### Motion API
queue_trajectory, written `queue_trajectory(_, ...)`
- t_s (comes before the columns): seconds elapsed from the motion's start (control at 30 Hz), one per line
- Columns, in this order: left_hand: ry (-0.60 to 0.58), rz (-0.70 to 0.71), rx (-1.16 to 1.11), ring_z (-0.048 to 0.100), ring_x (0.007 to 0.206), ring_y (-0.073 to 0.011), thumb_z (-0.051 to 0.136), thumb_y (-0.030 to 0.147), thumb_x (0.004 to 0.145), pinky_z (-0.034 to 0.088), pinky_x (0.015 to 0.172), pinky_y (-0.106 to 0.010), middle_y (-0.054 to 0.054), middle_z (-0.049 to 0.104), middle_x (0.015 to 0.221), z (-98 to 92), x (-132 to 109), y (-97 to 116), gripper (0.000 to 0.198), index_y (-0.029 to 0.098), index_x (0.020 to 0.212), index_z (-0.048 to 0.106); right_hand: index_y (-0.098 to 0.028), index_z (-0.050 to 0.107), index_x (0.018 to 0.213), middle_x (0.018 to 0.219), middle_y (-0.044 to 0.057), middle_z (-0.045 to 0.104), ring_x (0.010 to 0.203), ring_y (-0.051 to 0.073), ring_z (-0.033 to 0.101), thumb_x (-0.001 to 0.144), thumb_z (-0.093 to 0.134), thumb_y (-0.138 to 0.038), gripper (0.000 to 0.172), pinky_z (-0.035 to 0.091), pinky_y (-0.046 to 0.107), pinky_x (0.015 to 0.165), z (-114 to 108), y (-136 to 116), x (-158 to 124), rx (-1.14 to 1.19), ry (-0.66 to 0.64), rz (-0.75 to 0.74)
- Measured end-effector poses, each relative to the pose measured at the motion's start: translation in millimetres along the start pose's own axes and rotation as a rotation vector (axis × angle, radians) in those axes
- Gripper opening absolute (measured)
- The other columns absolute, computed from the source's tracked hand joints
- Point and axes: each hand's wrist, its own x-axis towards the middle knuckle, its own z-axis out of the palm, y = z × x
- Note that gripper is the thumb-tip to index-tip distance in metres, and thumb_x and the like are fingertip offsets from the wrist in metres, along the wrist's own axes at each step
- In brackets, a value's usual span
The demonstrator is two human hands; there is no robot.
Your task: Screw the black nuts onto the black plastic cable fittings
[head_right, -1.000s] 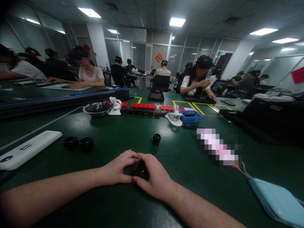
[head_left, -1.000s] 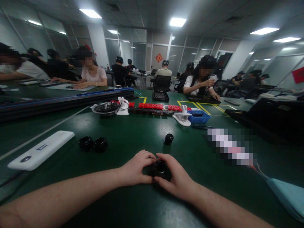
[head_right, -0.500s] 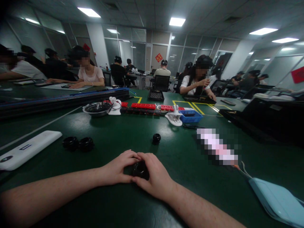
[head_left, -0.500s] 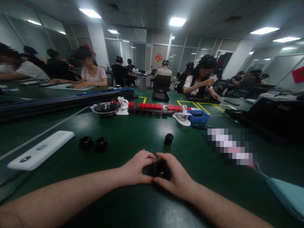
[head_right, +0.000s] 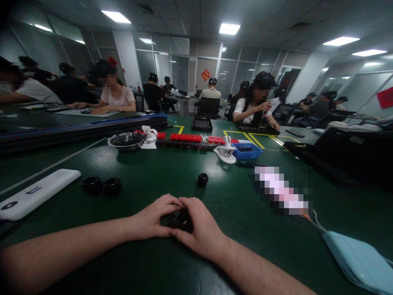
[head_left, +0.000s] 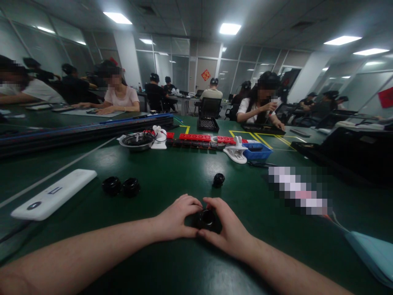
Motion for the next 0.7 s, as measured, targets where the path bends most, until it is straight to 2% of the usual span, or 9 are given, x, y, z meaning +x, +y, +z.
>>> queue_trajectory(0.1,-0.002,-0.011,0.002,0.047,0.103,-0.0229,0.068,0.033,0.068,0.028,0.098,-0.042,-0.006,0.053,0.107,0.1,0.5,0.4,0.043,0.02,0.107,0.055,-0.021,0.037,0.119,0.107,0.009,0.052,0.097,0.022,0.052,0.072,0.056,-0.017,0.051,0.045,0.037,0.083,-1.1,-1.5,-1.0,0.033,0.032,-0.056)
queue_trajectory(0.2,-0.008,-0.016,-0.008,0.046,0.104,-0.0232,0.069,0.034,0.068,0.029,0.098,-0.042,-0.006,0.052,0.109,-0.6,0.4,1.1,0.042,0.02,0.105,0.056,-0.02,0.033,0.123,0.115,0.01,0.05,0.103,0.022,0.05,0.07,0.051,-0.011,0.057,0.042,0.038,0.087,-2.7,-4.4,-0.7,0.045,0.007,-0.106)
queue_trajectory(0.33,-0.004,-0.016,-0.008,0.045,0.105,-0.0235,0.069,0.037,0.068,0.028,0.098,-0.042,-0.007,0.052,0.111,-1.2,-0.5,1.3,0.041,0.018,0.102,0.057,-0.018,0.027,0.128,0.123,0.013,0.044,0.111,0.026,0.045,0.07,0.058,-0.02,0.066,0.039,0.042,0.091,-2.0,-3.8,0.2,0.009,-0.045,-0.082)
queue_trajectory(0.47,-0.006,0.0,-0.001,0.047,0.102,-0.0225,0.068,0.037,0.069,0.028,0.098,-0.042,-0.007,0.053,0.107,-0.4,-0.5,0.5,0.044,0.019,0.107,0.056,-0.019,0.036,0.121,0.11,0.01,0.052,0.099,0.023,0.051,0.072,0.062,-0.024,0.056,0.044,0.039,0.084,0.4,1.3,-1.1,0.001,0.019,-0.029)
queue_trajectory(0.57,-0.002,0.0,-0.001,0.047,0.102,-0.0225,0.068,0.037,0.069,0.028,0.098,-0.042,-0.007,0.053,0.106,0.5,0.0,-0.2,0.045,0.019,0.109,0.055,-0.021,0.04,0.116,0.103,0.008,0.054,0.093,0.021,0.053,0.073,0.059,-0.02,0.047,0.046,0.036,0.08,0.5,2.1,-1.9,0.015,0.067,-0.056)
queue_trajectory(0.7,-0.001,-0.012,-0.003,0.047,0.102,-0.0227,0.069,0.033,0.068,0.027,0.099,-0.043,-0.006,0.053,0.107,0.5,0.3,0.3,0.043,0.02,0.107,0.055,-0.021,0.038,0.117,0.103,0.008,0.054,0.092,0.02,0.054,0.072,0.054,-0.014,0.048,0.047,0.035,0.08,-1.2,-1.7,-1.4,0.045,0.061,-0.114)
